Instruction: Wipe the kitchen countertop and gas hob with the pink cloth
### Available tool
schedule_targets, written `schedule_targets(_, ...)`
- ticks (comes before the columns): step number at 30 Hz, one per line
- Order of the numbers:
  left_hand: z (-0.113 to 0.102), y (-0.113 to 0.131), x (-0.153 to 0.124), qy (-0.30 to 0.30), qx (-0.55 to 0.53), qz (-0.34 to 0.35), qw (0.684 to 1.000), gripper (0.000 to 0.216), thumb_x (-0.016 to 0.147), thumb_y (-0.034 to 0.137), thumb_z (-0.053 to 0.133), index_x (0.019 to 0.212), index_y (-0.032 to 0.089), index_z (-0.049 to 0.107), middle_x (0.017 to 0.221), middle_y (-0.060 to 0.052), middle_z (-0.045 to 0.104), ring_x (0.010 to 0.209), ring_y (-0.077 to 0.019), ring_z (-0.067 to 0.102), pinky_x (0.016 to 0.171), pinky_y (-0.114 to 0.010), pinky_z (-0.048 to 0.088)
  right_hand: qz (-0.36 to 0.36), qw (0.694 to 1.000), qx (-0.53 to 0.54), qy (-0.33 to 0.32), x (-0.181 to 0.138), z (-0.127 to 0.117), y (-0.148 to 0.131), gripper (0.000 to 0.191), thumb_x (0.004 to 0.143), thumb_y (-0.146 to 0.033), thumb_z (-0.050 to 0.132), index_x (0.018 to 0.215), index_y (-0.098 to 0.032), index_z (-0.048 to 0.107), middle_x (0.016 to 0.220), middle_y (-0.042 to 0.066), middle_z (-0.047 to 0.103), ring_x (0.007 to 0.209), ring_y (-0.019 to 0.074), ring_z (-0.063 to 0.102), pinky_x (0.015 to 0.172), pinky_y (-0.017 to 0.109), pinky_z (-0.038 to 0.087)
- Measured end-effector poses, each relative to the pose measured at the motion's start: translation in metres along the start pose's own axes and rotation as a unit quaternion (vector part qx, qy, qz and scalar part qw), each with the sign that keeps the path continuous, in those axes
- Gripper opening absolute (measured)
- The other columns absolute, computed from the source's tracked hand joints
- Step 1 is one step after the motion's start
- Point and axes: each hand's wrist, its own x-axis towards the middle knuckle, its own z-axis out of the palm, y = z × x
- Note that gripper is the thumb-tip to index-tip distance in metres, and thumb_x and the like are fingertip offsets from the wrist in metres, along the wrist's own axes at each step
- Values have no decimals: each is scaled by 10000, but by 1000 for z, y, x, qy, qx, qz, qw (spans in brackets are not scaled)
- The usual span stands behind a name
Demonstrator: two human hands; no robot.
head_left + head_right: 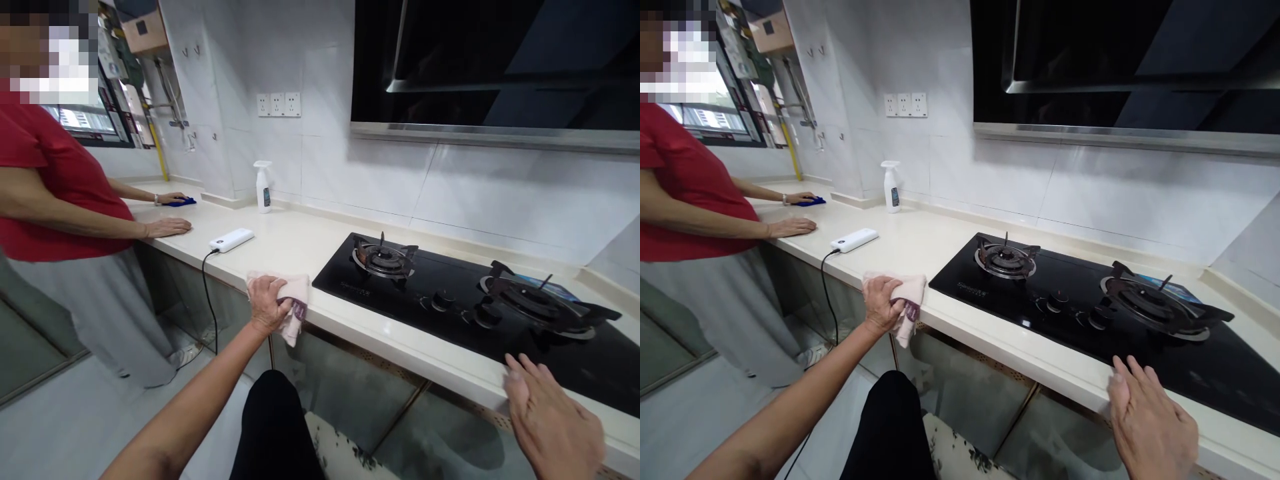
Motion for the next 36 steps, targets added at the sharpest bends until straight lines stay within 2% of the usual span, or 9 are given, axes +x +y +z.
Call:
schedule_targets(4, 9, 64, -13, 7, -12, 10, 1000, 392, 838, 511, 586, 1084, 231, 707, 1112, -127, 654, 1074, -343, 555, 997, -548, 389, 2, 1000, -5, 3, 2, 3, 2, 732, 1021, -526, 202, 1432, -123, 653, 1515, 159, 617, 1499, 330, 483, 1201, 519, 415)
schedule_targets(7, 22, 133, -29, 25, -60, 33, 997, 453, 784, 564, 658, 1091, 236, 717, 1120, -126, 669, 1072, -346, 555, 958, -531, 384, -9, 1000, -17, 1, 3, 0, 2, 745, 1031, -512, 187, 1415, -89, 665, 1516, 176, 612, 1495, 342, 487, 1197, 530, 421)
schedule_targets(12, 40, 246, -52, 20, -140, 108, 984, 574, 758, 694, 701, 1143, 269, 719, 1119, -98, 697, 1100, -333, 568, 1046, -548, 341, -13, 1000, -17, -14, 0, -9, -1, 695, 1045, -522, 229, 1432, -137, 659, 1527, 146, 609, 1511, 331, 468, 1193, 528, 416)
schedule_targets(14, 42, 269, -55, 6, -143, 135, 980, 566, 794, 702, 688, 1157, 269, 723, 1146, -98, 701, 1119, -325, 571, 1069, -541, 332, -20, 1000, -6, -18, -1, -11, -1, 684, 1047, -523, 244, 1453, -138, 638, 1552, 139, 586, 1519, 315, 458, 1184, 502, 424)
schedule_targets(16, 42, 274, -54, -7, -142, 167, 976, 553, 839, 683, 671, 1196, 264, 721, 1182, -99, 704, 1133, -314, 575, 1069, -518, 342, -29, 999, -4, -18, -2, -13, -1, 687, 1049, -519, 243, 1451, -121, 633, 1555, 151, 581, 1520, 310, 455, 1172, 483, 434)
schedule_targets(21, 41, 226, -46, -14, -143, 260, 955, 593, 913, 717, 586, 1291, 274, 696, 1238, -103, 710, 1142, -300, 600, 1025, -474, 383, -37, 998, -41, -11, 1, -16, -7, 675, 1062, -514, 218, 1376, -154, 694, 1495, 140, 637, 1494, 319, 490, 1119, 491, 463)
schedule_targets(26, 33, 126, -34, 19, -96, 242, 965, 581, 921, 697, 558, 1266, 255, 711, 1228, -134, 717, 1170, -330, 618, 1029, -493, 403, -43, 998, -45, 12, 1, -16, -14, 688, 1056, -514, 198, 1371, -156, 694, 1452, 142, 669, 1457, 324, 530, 1111, 507, 460)
schedule_targets(31, 7, 28, -11, -39, -42, 124, 991, 463, 903, 550, 535, 1198, 256, 737, 1193, -127, 719, 1157, -331, 623, 1027, -509, 424, -11, 999, -24, 28, -1, -8, -14, 634, 1040, -484, 223, 1430, -228, 652, 1493, 113, 641, 1466, 313, 516, 1124, 531, 446)
schedule_targets(36, -17, -6, 19, -109, -26, 25, 993, 423, 983, 411, 410, 1183, 256, 750, 1158, -108, 726, 1154, -304, 623, 1069, -511, 414, -3, 1000, -9, 16, 0, -4, -11, 617, 1031, -460, 243, 1443, -226, 639, 1501, 117, 630, 1462, 326, 512, 1124, 546, 445)
